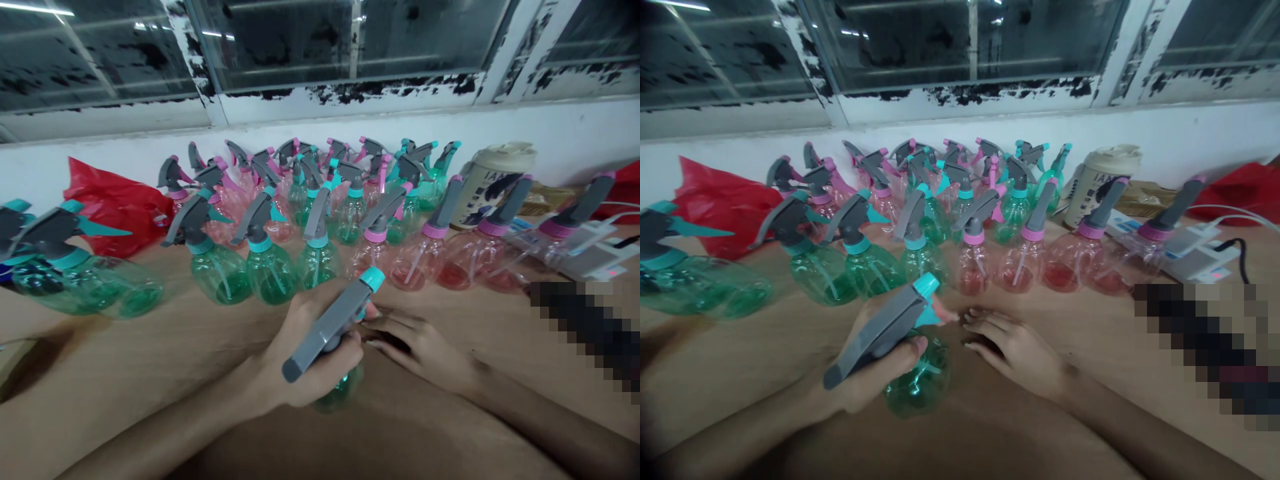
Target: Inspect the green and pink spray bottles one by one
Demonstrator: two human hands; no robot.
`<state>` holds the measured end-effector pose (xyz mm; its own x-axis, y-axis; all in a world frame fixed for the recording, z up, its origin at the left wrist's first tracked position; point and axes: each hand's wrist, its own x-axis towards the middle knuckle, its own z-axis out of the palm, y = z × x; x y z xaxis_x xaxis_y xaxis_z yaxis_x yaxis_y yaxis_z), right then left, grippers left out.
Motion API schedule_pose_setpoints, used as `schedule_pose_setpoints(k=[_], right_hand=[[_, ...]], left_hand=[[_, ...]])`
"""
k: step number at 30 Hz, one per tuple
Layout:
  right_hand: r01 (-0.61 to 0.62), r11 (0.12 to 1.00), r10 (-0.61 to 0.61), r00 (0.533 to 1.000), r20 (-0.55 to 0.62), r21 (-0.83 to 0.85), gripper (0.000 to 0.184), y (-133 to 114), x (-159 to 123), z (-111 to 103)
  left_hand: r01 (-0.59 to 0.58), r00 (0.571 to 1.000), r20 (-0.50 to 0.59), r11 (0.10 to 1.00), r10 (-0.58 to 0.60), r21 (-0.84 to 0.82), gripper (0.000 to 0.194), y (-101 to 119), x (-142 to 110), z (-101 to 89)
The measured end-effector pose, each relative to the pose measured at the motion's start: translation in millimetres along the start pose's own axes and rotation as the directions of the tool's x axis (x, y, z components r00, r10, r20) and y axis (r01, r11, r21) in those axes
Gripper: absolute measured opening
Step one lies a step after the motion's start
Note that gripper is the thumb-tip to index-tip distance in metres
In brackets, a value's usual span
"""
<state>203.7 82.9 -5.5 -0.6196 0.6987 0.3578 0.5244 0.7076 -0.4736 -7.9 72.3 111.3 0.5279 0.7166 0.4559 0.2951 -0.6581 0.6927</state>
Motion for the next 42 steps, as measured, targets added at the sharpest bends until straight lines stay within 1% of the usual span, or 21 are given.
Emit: schedule_pose_setpoints(k=[3,7,9,11,13,15,17,19,21,24,29,31,35,38,40,42], right_hand=[[0.0,1.0,0.0,1.0,0.0,0.018,0.026,-1.2,0.7,-1.1],[-0.002,1.0,0.002,1.0,-0.008,0.022,0.028,-1.5,0.5,-1.5],[0.002,1.0,-0.002,1.0,-0.013,0.017,0.03,-1.1,0.1,-1.3],[0.01,1.0,-0.01,1.0,-0.017,0.018,0.031,-0.9,-0.1,-1.5],[0.012,0.999,-0.012,1.0,-0.008,0.031,0.029,-1.3,0.2,-2.1],[-0.002,0.999,0.002,1.0,0.013,0.044,0.027,-1.9,0.7,-2.9],[-0.016,0.999,0.015,1.0,0.022,0.048,0.026,-2.1,1.0,-3.4],[-0.021,0.999,0.02,1.0,0.016,0.046,0.025,-1.7,0.9,-3.2],[-0.021,0.999,0.02,1.0,0.021,0.047,0.025,-0.9,0.4,-2.6],[-0.026,0.999,0.024,0.999,0.033,0.045,0.026,0.0,-0.2,-1.8],[-0.011,0.999,0.01,1.0,0.025,0.04,0.026,0.9,-0.6,-1.6],[0.004,0.999,-0.005,1.0,0.02,0.035,0.026,1.2,-0.7,-1.6],[0.012,1.0,-0.012,1.0,0.0,0.015,0.03,0.8,-1.0,-1.0],[0.003,1.0,-0.004,1.0,-0.013,-0.005,0.032,0.2,-0.9,-0.5],[0.007,1.0,-0.007,1.0,-0.016,-0.001,0.032,0.3,-0.8,-0.4],[0.009,1.0,-0.009,1.0,-0.015,0.01,0.032,0.7,-0.6,-0.4]], left_hand=[[0.025,1.0,-0.002,1.0,-0.025,0.011,0.029,-0.1,0.0,2.8],[0.064,0.998,-0.032,0.995,-0.062,0.077,0.019,-1.6,-4.5,6.8],[0.062,0.997,-0.047,0.994,-0.058,0.088,0.018,-2.0,-6.1,7.7],[0.046,0.998,-0.052,0.996,-0.042,0.073,0.023,-2.2,-6.3,7.7],[0.031,0.999,-0.036,0.999,-0.03,0.036,0.034,-2.9,-5.4,7.5],[0.028,1.0,0.009,1.0,-0.028,-0.013,0.048,-4.7,-4.6,7.3],[0.018,0.999,0.045,0.998,-0.015,-0.052,0.057,-7.1,-4.2,7.1],[0.0,0.999,0.053,0.997,0.003,-0.073,0.062,-9.4,-4.1,6.8],[-0.033,0.998,0.044,0.997,0.036,-0.073,0.063,-10.8,-3.9,6.3],[-0.064,0.997,0.036,0.996,0.066,-0.06,0.062,-10.9,-3.4,6.0],[-0.033,0.999,0.025,0.999,0.033,-0.022,0.058,-10.8,-2.5,8.1],[-0.017,1.0,0.02,1.0,0.017,0.002,0.05,-11.5,-2.3,9.6],[-0.004,1.0,-0.025,0.998,0.006,0.06,0.027,-10.0,-0.7,10.7],[0.001,0.999,-0.037,0.995,0.002,0.096,0.017,-6.8,1.5,10.0],[-0.001,0.999,-0.049,0.996,0.005,0.085,0.017,-5.7,2.6,9.7],[-0.001,0.998,-0.063,0.998,0.005,0.061,0.023,-6.1,2.9,9.9]])
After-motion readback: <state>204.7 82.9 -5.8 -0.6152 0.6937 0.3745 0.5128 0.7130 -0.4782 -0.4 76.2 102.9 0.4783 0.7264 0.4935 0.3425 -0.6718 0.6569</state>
